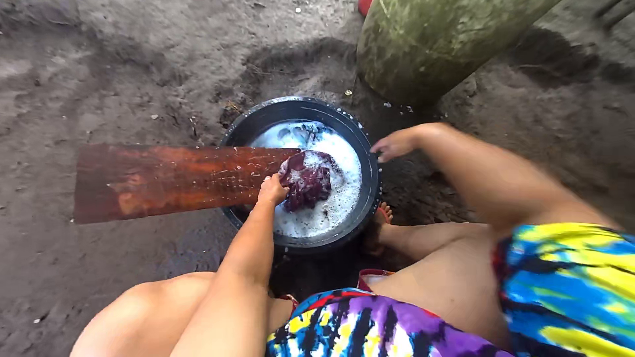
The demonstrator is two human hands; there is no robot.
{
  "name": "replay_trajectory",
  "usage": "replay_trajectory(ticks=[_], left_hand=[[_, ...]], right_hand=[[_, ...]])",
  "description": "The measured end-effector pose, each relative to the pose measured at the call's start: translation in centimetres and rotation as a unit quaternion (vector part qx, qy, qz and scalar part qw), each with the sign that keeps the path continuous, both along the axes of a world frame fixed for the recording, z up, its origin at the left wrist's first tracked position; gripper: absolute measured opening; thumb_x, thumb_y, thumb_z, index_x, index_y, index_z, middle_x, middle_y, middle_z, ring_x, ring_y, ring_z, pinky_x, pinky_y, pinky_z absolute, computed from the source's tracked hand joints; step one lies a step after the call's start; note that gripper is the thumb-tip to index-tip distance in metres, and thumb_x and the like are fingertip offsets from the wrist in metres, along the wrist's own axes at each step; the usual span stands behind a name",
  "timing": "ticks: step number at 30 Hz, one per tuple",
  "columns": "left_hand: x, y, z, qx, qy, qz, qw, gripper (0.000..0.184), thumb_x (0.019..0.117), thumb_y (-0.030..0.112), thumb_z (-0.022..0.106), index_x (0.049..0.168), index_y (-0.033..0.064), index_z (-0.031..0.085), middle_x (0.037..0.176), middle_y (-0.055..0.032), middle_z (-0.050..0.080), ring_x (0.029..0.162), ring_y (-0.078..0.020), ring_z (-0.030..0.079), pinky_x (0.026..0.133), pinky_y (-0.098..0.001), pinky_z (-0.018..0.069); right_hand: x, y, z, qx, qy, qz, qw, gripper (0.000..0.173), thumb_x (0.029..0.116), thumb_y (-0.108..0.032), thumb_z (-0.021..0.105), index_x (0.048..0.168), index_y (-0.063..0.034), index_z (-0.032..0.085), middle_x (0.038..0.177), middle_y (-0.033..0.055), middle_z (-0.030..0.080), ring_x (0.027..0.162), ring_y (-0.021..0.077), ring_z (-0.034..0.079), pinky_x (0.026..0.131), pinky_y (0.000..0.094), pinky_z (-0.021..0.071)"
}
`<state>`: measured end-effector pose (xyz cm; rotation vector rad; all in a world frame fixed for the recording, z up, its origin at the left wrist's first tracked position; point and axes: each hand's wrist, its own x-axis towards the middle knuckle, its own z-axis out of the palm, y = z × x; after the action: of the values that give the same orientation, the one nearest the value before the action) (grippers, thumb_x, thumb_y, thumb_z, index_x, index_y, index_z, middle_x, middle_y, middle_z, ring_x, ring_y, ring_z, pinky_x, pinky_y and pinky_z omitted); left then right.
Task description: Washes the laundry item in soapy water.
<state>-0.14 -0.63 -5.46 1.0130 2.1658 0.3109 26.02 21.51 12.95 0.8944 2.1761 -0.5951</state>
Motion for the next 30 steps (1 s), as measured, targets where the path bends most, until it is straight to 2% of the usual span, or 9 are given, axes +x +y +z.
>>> replay_trajectory(ticks=[4, 6, 8, 10, 14, 17, 23, 27, 30], left_hand=[[1.6, -0.1, 2.6, -0.052, 0.044, 0.055, 0.996, 0.054, 0.0965, 0.033, 0.067, 0.137, -0.001, 0.054, 0.137, -0.0286, 0.058, 0.125, -0.0459, 0.06, 0.097, -0.0657, 0.051], [2.9, -0.6, 3.1, -0.12, 0.019, 0.02, 0.992, 0.054, 0.1021, 0.047, 0.056, 0.122, -0.0027, 0.066, 0.127, -0.027, 0.066, 0.12, -0.0442, 0.064, 0.096, -0.0671, 0.0502], [3.8, -0.6, 3.5, -0.185, -0.046, -0.026, 0.981, 0.065, 0.1043, 0.057, 0.047, 0.116, -0.0025, 0.07, 0.124, -0.0258, 0.067, 0.119, -0.0409, 0.064, 0.099, -0.0649, 0.0482], [4.7, -0.7, 3.2, -0.198, -0.089, -0.02, 0.976, 0.068, 0.1057, 0.058, 0.043, 0.121, -0.0044, 0.067, 0.13, -0.0271, 0.064, 0.125, -0.0401, 0.061, 0.103, -0.0632, 0.0451], [5.4, -1.0, 1.3, -0.162, -0.113, 0.066, 0.978, 0.07, 0.1036, 0.057, 0.05, 0.138, -0.0039, 0.055, 0.137, -0.0257, 0.06, 0.131, -0.0377, 0.058, 0.108, -0.0586, 0.045], [5.3, -0.3, 1.3, -0.139, -0.118, 0.084, 0.98, 0.064, 0.1043, 0.056, 0.05, 0.128, -0.0019, 0.063, 0.133, -0.0256, 0.062, 0.128, -0.0383, 0.059, 0.106, -0.0598, 0.045], [5.8, 0.3, 0.8, 0.028, -0.263, 0.293, 0.919, 0.054, 0.1054, 0.039, 0.058, 0.129, -0.0095, 0.057, 0.126, -0.028, 0.061, 0.119, -0.035, 0.059, 0.102, -0.051, 0.047], [5.2, 0.3, -0.5, 0.168, -0.351, 0.356, 0.85, 0.037, 0.1045, 0.026, 0.061, 0.125, -0.0049, 0.058, 0.108, -0.0179, 0.067, 0.097, -0.022, 0.067, 0.088, -0.0398, 0.0562], [3.3, 0.4, -0.3, 0.221, -0.299, 0.358, 0.857, 0.042, 0.0977, 0.011, 0.069, 0.134, -0.0049, 0.053, 0.116, -0.0185, 0.068, 0.104, -0.0218, 0.069, 0.094, -0.0404, 0.057]], right_hand=[[-6.1, -2.5, -14.4, -0.03, 0.061, -0.05, 0.996, 0.058, 0.1051, -0.033, 0.059, 0.153, -0.0032, 0.045, 0.15, 0.0254, 0.052, 0.144, 0.0421, 0.045, 0.119, 0.0644, 0.0311], [-5.9, -5.1, -21.6, -0.04, 0.124, -0.217, 0.967, 0.051, 0.1066, -0.035, 0.054, 0.141, 0.0024, 0.056, 0.14, 0.0291, 0.058, 0.135, 0.0444, 0.053, 0.113, 0.066, 0.038], [-5.5, -8.8, -24.2, -0.037, 0.171, -0.417, 0.892, 0.051, 0.1108, -0.035, 0.043, 0.137, 0.0056, 0.057, 0.139, 0.0302, 0.058, 0.134, 0.0437, 0.054, 0.113, 0.0615, 0.0407], [-5.5, -11.6, -25.3, -0.032, 0.168, -0.536, 0.827, 0.052, 0.1127, -0.035, 0.036, 0.139, 0.0055, 0.056, 0.143, 0.0281, 0.057, 0.137, 0.0398, 0.053, 0.114, 0.0558, 0.0406], [-5.8, -13.6, -24.9, 0.035, 0.206, -0.593, 0.778, 0.044, 0.1107, -0.026, 0.043, 0.142, 0.0032, 0.053, 0.144, 0.0279, 0.055, 0.135, 0.0394, 0.054, 0.113, 0.0529, 0.0436], [-6.8, -9.3, -24.0, 0.137, 0.285, -0.565, 0.762, 0.041, 0.1078, -0.025, 0.047, 0.137, 0.002, 0.058, 0.143, 0.0287, 0.053, 0.135, 0.0418, 0.052, 0.112, 0.0532, 0.0441], [-8.7, 1.2, -21.1, 0.16, 0.27, -0.468, 0.826, 0.046, 0.1036, -0.017, 0.051, 0.146, 0.0001, 0.052, 0.146, 0.0303, 0.05, 0.135, 0.045, 0.051, 0.11, 0.0592, 0.0438], [-8.8, 2.3, -23.7, 0.076, 0.172, -0.449, 0.873, 0.058, 0.1033, -0.024, 0.054, 0.151, 0.0068, 0.041, 0.146, 0.0332, 0.051, 0.137, 0.048, 0.05, 0.111, 0.0656, 0.0406], [-9.0, 2.0, -24.4, 0.058, 0.141, -0.465, 0.872, 0.063, 0.0998, -0.031, 0.063, 0.147, 0.008, 0.047, 0.145, 0.0335, 0.052, 0.136, 0.0478, 0.05, 0.111, 0.0651, 0.0407]])
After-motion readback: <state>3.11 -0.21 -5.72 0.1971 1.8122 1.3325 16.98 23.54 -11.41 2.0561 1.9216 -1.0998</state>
